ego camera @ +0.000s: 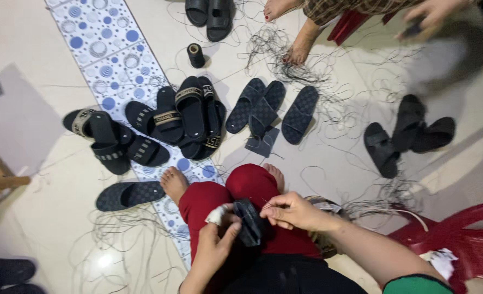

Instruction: The person is hand-sewing a black textured shoe upper using a needle and thread, pulling the thread through the material and tightening each stitch.

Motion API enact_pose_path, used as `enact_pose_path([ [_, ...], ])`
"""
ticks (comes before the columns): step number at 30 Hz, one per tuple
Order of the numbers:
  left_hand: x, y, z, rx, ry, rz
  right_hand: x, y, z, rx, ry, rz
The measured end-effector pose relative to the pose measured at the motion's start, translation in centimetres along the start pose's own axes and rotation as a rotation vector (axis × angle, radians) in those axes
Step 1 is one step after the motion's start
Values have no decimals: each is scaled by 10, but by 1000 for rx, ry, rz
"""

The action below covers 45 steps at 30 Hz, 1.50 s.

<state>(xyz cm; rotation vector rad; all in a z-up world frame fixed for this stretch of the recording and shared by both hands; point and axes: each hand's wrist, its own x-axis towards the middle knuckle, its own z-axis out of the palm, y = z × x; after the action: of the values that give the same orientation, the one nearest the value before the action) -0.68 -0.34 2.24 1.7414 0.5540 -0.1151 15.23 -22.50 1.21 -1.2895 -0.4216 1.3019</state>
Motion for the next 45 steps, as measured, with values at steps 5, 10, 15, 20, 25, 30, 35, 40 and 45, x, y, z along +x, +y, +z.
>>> enact_pose_path([
  [5,10,-18,1,-355,-142,-259,23,23,12,446,153,141],
  [10,24,-29,5,-544,-92,-318,48,50,4,545,234,244],
  [15,32,-22,6,-439,-96,-377,53,44,-3,537,176,292],
  [20,38,-17,9,-394,-78,-467,57,40,-9,566,145,339],
  [25,50,-14,8,-422,-94,-508,64,28,-19,590,140,413],
  [30,54,-23,9,-460,-108,-575,70,26,-25,593,126,462],
  [35,57,-17,11,-443,-97,-587,73,30,-27,609,151,527],
  [40,60,-13,9,-445,-124,-573,72,22,-28,588,157,516],
  [45,60,-15,10,-468,-125,-594,72,27,-27,584,164,508],
])
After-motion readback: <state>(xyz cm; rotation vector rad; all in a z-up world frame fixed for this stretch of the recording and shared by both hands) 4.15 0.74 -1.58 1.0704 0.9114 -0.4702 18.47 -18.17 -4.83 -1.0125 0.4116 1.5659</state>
